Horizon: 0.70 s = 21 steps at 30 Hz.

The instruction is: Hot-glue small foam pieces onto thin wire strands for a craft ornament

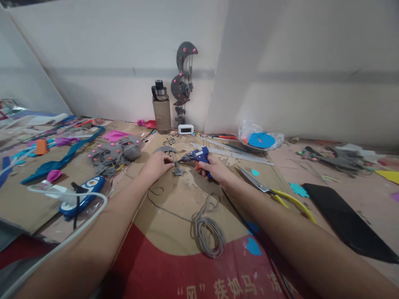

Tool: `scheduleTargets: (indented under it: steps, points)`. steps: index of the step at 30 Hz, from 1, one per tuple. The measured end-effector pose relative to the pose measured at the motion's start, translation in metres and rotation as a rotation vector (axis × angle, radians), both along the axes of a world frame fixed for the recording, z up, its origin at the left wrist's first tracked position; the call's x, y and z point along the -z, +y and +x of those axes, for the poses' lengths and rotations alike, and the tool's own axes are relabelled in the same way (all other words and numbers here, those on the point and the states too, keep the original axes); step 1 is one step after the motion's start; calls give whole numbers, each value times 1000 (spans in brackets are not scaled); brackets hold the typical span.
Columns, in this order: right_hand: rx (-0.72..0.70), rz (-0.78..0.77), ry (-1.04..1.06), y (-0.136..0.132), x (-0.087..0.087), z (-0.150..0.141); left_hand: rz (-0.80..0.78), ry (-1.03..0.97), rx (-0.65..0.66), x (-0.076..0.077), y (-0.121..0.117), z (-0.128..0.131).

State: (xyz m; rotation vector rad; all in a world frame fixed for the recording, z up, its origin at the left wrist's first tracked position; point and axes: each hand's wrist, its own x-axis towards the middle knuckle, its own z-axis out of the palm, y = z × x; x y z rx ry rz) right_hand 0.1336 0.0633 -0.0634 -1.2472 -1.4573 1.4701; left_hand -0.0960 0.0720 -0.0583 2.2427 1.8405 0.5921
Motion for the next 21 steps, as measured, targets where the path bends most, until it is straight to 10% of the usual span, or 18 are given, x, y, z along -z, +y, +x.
scheduleTargets:
  steps: [21]
  points:
    - [-15,-36,-50,1,-1,-1,52,-8,58,0,-1,-1]
